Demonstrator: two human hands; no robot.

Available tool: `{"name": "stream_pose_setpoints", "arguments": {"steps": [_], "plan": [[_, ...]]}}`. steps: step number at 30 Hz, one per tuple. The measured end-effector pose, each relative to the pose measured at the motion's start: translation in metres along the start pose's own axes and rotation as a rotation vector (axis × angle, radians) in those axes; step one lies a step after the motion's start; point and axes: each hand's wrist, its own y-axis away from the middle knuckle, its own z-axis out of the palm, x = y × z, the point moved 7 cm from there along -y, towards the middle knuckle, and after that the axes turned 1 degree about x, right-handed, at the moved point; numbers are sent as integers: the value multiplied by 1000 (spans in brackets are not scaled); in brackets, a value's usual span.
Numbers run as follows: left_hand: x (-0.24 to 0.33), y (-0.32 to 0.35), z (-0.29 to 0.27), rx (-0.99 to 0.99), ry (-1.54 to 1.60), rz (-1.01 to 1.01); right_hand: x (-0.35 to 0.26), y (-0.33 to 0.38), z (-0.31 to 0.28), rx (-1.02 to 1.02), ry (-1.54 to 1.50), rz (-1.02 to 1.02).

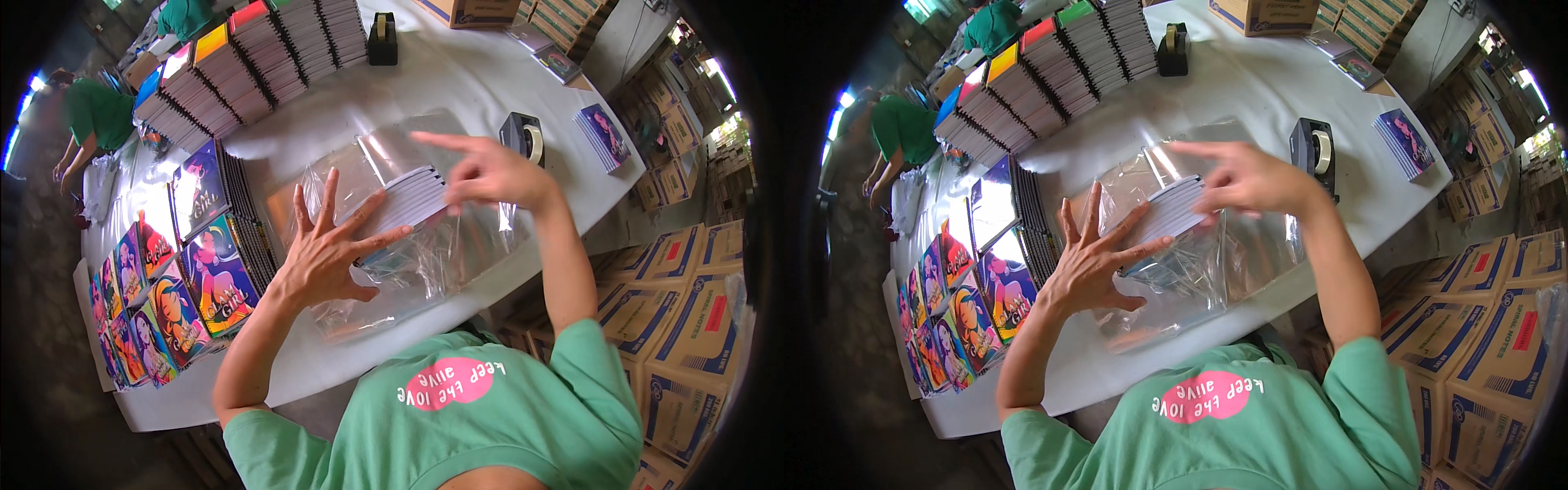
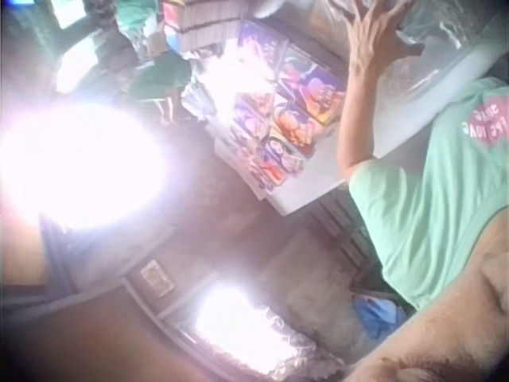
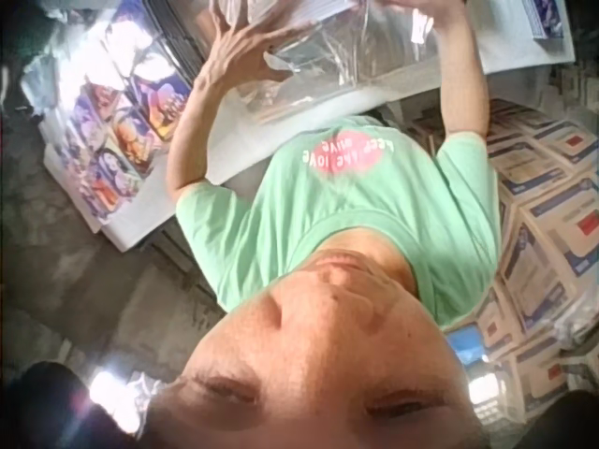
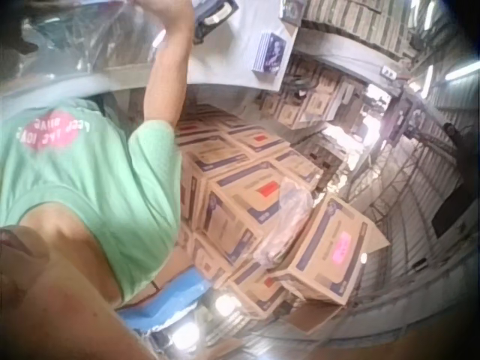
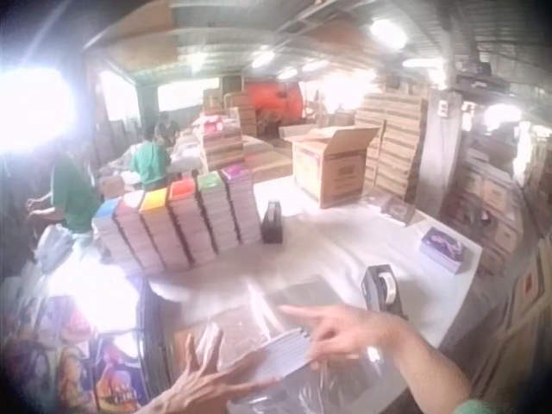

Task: The person places a stack of notebooks into a plastic bag, folds the excess plastic over, and secures it with pieces of tape from a dispenser.

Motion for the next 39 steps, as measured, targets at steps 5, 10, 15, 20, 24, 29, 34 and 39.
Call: {"name": "stream_pose_setpoints", "arguments": {"steps": [5, 10, 15, 20, 24, 29, 34, 39], "plan": [[5, -7, -4, -31, -15, 14, -5, -65, 47, 41, 675, -93], [3, -2, -3, 11, -2, 10, -4, -49, 10, 19, 871, 98], [35, -16, -4, 550, 36, 65, 58, 3, 1, -50, 602, -477], [30, -17, -40, 977, 347, -55, 39, -1, 27, 290, 112, -584], [-6, 10, -48, 1161, 915, -156, 25, -3, 19, 289, 112, -442], [12, 18, 12, 918, 423, -371, 84, -3, 23, 263, -52, -455], [-9, 10, 41, 999, 707, -510, 74, -8, 24, 335, -81, -451], [-36, -1, 41, 726, 1092, -678, 74, -41, 17, 193, -105, -148]]}}
